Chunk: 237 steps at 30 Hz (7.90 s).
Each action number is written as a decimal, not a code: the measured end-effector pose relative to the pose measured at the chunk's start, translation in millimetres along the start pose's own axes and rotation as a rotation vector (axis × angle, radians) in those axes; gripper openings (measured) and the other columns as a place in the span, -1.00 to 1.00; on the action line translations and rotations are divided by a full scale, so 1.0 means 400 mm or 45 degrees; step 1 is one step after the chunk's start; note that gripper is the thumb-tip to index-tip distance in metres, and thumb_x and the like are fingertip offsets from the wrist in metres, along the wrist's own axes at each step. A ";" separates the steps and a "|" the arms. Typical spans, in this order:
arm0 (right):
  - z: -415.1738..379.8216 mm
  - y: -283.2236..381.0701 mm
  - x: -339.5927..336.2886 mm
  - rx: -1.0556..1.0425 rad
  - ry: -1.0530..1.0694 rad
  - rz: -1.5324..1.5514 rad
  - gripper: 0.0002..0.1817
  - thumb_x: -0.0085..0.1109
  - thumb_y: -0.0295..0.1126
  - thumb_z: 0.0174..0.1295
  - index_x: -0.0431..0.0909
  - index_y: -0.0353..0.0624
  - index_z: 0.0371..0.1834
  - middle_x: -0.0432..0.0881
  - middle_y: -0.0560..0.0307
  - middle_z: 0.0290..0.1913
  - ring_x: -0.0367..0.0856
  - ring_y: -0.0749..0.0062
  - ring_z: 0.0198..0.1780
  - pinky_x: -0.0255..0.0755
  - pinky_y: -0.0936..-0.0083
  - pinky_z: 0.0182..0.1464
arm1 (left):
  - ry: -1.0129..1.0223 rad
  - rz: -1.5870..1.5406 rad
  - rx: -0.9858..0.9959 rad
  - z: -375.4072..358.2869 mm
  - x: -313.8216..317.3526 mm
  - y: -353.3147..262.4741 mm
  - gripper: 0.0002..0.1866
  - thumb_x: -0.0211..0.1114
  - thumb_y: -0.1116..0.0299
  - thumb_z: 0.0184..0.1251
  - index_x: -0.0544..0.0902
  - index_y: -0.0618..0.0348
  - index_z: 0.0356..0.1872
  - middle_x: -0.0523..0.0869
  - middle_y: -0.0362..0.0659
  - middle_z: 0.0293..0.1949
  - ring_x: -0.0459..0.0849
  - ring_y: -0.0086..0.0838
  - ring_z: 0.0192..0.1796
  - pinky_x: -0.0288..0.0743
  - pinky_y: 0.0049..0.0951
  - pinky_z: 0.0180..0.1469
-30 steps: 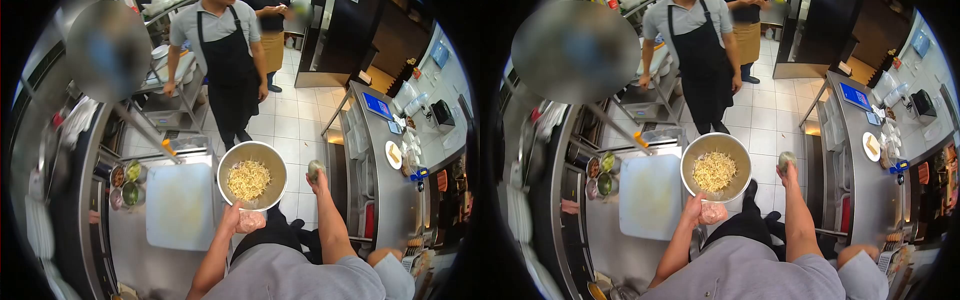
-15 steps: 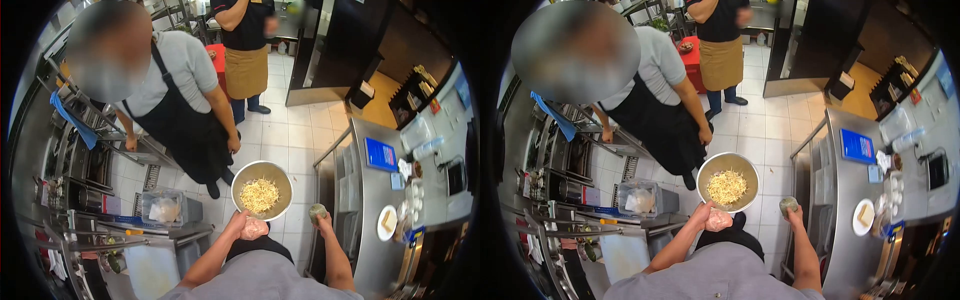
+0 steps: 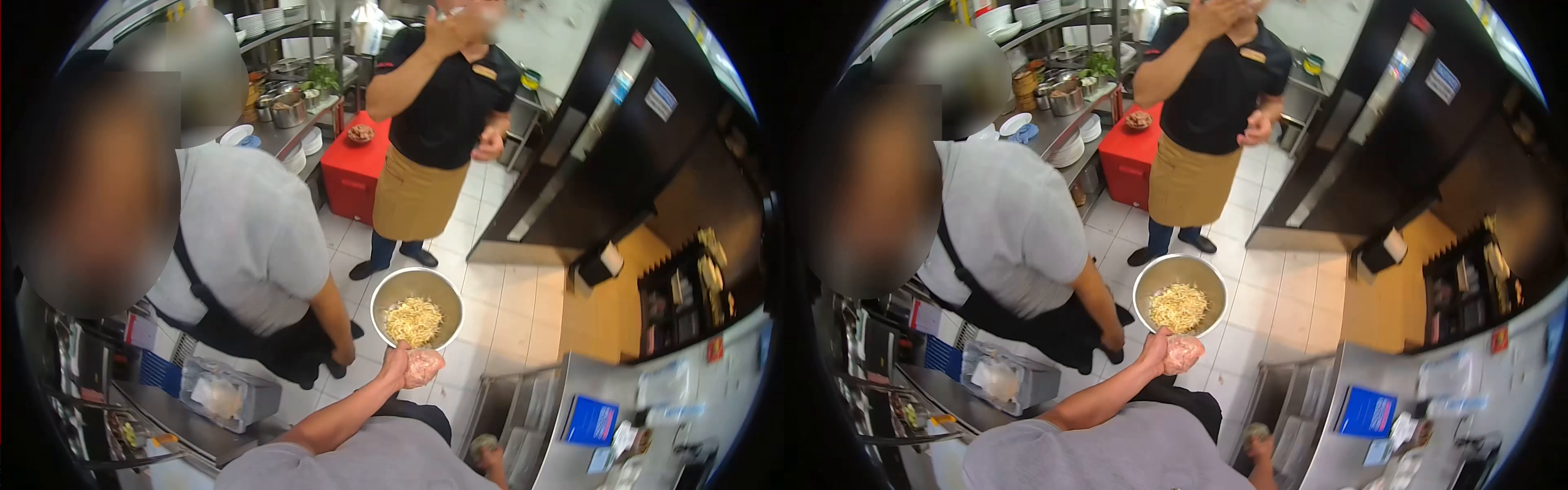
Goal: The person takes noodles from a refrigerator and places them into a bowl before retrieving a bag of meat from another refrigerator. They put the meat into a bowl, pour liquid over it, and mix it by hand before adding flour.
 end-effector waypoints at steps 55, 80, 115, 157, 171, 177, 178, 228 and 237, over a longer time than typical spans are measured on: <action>-0.467 3.130 2.525 -1.549 1.049 -0.618 -0.32 0.06 0.05 0.26 0.37 -0.33 0.22 0.61 -0.24 -0.06 0.60 0.11 -0.03 0.46 0.30 0.04 | -0.255 -1.132 0.503 0.987 -0.578 -1.776 -0.48 0.19 -0.10 0.32 0.53 0.22 -0.05 0.66 -0.14 -0.20 0.67 -0.33 -0.17 0.63 -0.37 -0.14; 0.184 3.547 1.820 -0.669 1.746 0.202 -0.53 -0.16 -0.05 0.46 0.38 -0.18 0.20 0.54 0.06 0.08 0.56 0.30 0.05 0.51 0.25 0.07 | -0.659 0.866 1.555 1.467 0.242 -2.277 -0.81 0.06 0.43 0.40 0.57 0.27 -0.12 0.70 0.02 -0.26 0.68 -0.06 -0.18 0.52 -0.24 -0.13; -0.376 5.178 2.024 -2.325 0.504 -0.508 -0.70 0.02 -0.42 0.21 0.63 -0.32 -0.08 0.61 -0.22 0.04 0.59 -0.05 0.11 0.54 0.25 0.09 | -1.692 1.364 0.555 1.429 0.420 -2.037 -0.84 0.30 0.38 0.10 0.60 0.30 -0.42 0.66 0.07 -0.41 0.64 -0.07 -0.35 0.49 -0.16 -0.32; 1.496 3.704 1.982 -0.814 0.798 -0.585 -0.72 0.19 -0.42 0.16 0.53 -0.34 -0.10 0.66 -0.27 -0.20 0.70 -0.01 -0.20 0.52 0.18 -0.09 | -0.648 -0.246 0.461 2.138 0.610 -1.854 -0.40 0.43 0.39 0.16 0.36 0.21 0.21 0.54 -0.10 0.06 0.55 -0.41 0.12 0.50 -0.41 0.12; 1.221 3.879 1.909 0.038 2.153 -0.814 -0.47 -0.06 -0.07 0.41 0.23 -0.12 0.32 0.53 0.10 0.05 0.56 0.35 0.04 0.56 0.36 -0.08 | -0.983 0.311 0.495 2.609 0.662 -1.883 -0.55 0.07 0.01 0.38 0.57 0.22 -0.03 0.68 0.04 -0.14 0.65 -0.18 -0.03 0.47 -0.29 0.00; 1.266 3.913 1.968 0.048 2.073 -0.687 -0.61 0.08 -0.35 0.36 0.32 -0.15 0.21 0.52 0.13 0.06 0.56 0.46 -0.03 0.54 0.45 -0.17 | -1.143 0.416 0.260 2.716 0.615 -1.906 -0.61 0.16 0.07 0.23 0.63 0.26 -0.28 0.70 0.04 -0.35 0.68 -0.16 -0.26 0.50 -0.27 -0.18; 1.278 3.902 1.974 0.162 2.075 -0.669 -0.64 0.09 -0.34 0.35 0.34 -0.15 0.18 0.53 0.13 0.03 0.56 0.46 -0.05 0.54 0.45 -0.19 | -1.141 0.451 0.243 2.722 0.615 -1.919 -0.63 0.18 0.08 0.21 0.64 0.24 -0.27 0.72 -0.01 -0.35 0.69 -0.21 -0.29 0.51 -0.30 -0.20; 1.351 3.958 2.129 -0.432 2.061 -1.236 -0.83 0.26 -0.36 0.26 0.45 -0.13 -0.33 0.57 0.24 -0.29 0.61 0.52 -0.26 0.67 0.37 -0.22 | -1.051 -0.015 0.534 2.700 0.531 -1.761 -0.59 0.57 0.28 -0.02 0.41 0.13 -0.65 0.51 -0.27 -0.62 0.44 -0.65 -0.53 0.36 -0.53 -0.52; 1.263 4.002 2.154 -1.683 0.934 -1.415 -0.69 0.20 -0.28 0.16 0.57 -0.41 -0.42 0.59 -0.39 -0.51 0.68 -0.12 -0.42 0.58 0.13 -0.29 | -1.703 0.633 0.103 2.714 0.568 -1.856 -0.73 0.42 0.26 0.08 0.57 0.22 -0.34 0.70 0.09 -0.39 0.70 0.03 -0.28 0.57 -0.07 -0.26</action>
Point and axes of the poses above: each hand's wrist, its own z-axis towards the middle knuckle, its own x-axis out of the palm, y = z × x, the point moved 8 cm from there along z, towards the middle knuckle
